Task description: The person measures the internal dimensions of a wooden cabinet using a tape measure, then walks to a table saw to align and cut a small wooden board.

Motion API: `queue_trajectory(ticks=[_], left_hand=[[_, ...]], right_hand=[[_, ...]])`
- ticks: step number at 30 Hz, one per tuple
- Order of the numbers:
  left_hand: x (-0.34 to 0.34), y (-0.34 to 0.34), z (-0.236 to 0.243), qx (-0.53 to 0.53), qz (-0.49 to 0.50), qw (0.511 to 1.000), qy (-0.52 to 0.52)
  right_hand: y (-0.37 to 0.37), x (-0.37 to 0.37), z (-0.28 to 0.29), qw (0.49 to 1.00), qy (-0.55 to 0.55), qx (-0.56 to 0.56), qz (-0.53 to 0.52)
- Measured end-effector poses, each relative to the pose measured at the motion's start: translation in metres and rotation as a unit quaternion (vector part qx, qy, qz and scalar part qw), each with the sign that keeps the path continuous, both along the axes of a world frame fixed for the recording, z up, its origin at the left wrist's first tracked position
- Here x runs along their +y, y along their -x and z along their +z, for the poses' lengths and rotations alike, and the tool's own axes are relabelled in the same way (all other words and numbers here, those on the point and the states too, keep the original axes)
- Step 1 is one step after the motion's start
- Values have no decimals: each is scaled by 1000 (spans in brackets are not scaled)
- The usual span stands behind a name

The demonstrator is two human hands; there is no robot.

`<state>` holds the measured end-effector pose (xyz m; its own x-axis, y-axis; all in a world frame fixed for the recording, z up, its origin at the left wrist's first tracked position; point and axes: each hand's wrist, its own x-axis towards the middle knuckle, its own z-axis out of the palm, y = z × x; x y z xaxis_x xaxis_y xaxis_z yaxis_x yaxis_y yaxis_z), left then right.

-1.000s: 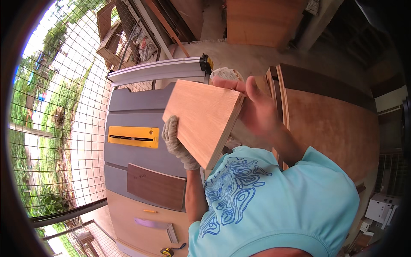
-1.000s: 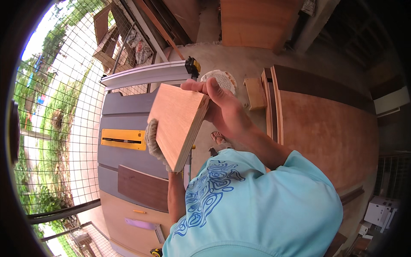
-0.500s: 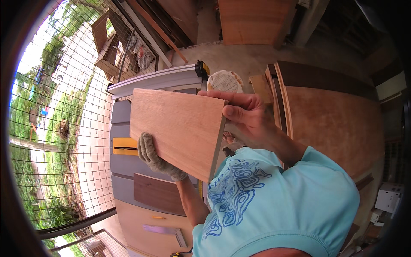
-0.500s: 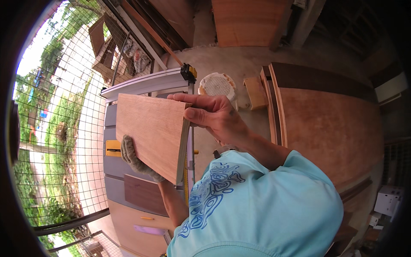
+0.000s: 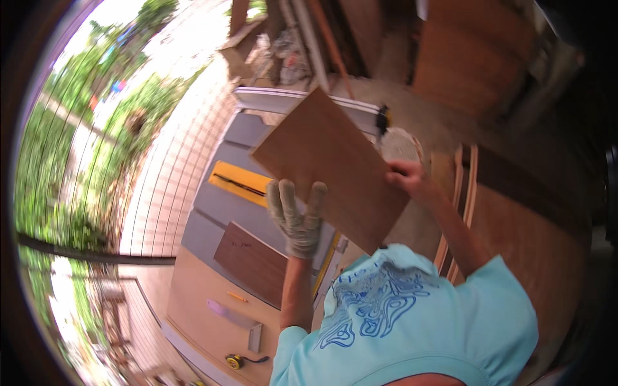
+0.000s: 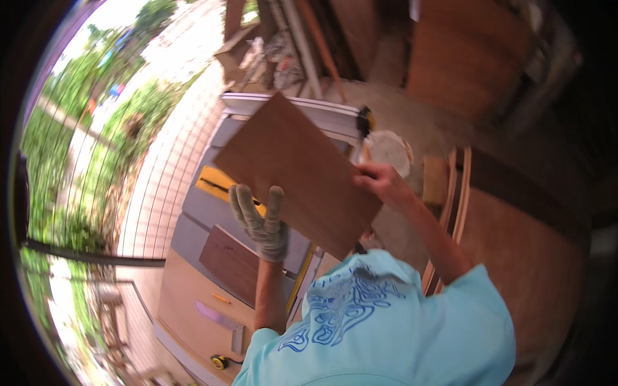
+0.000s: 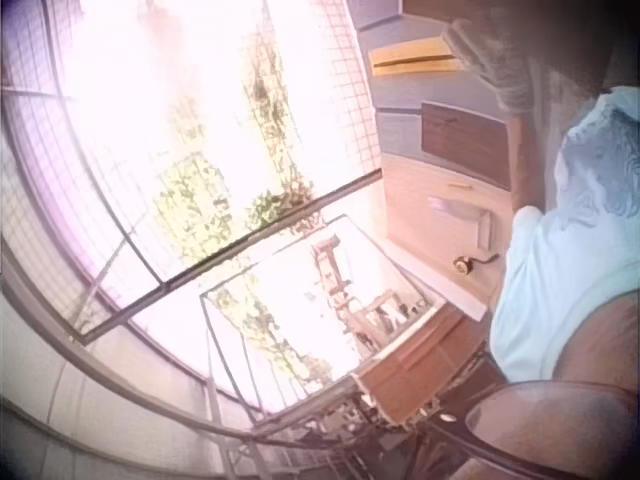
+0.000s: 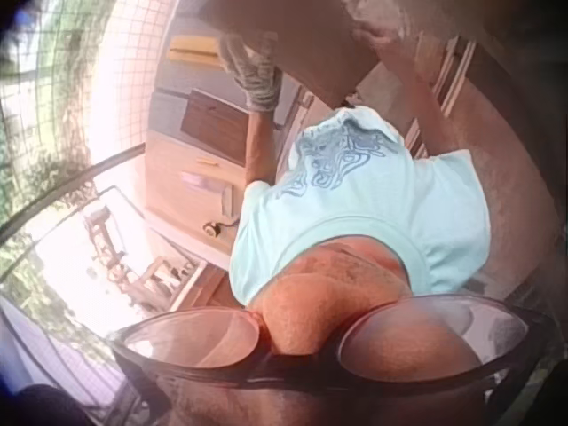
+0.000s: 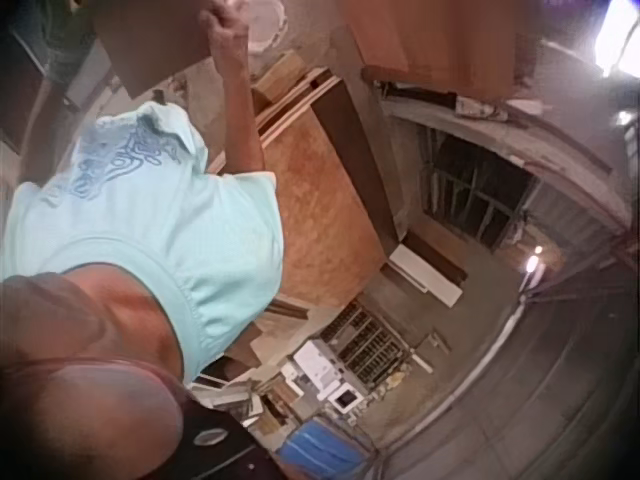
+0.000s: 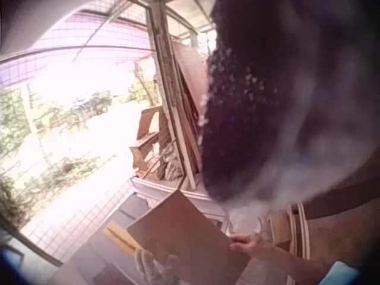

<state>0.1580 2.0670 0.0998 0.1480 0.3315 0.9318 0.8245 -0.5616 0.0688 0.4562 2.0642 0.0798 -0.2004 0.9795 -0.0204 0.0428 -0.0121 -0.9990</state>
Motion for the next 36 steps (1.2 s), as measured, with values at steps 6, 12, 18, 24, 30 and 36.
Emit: queue_trajectory(ticks=[6, 12, 18, 24, 30, 36], left_hand=[[-44, -15, 1, -407, -218, 842, 278], [-71, -26, 10, -424, -262, 814, 298], [-76, -34, -3, -464, -225, 803, 299], [-68, -38, -21, -625, -228, 661, 347], [-84, -32, -25, -578, -226, 695, 363], [-81, -39, -54, -581, -197, 701, 363]], right_hand=[[5, -14, -58, 987, -10, 156, -39], [-24, -11, -81, 987, -11, 152, -45], [-29, -15, -63, 991, 13, 130, -28], [-28, -26, -43, 998, 3, 33, -58], [-47, -29, -55, 999, -8, 0, -50], [-30, -29, -56, 999, 17, 23, -29]])
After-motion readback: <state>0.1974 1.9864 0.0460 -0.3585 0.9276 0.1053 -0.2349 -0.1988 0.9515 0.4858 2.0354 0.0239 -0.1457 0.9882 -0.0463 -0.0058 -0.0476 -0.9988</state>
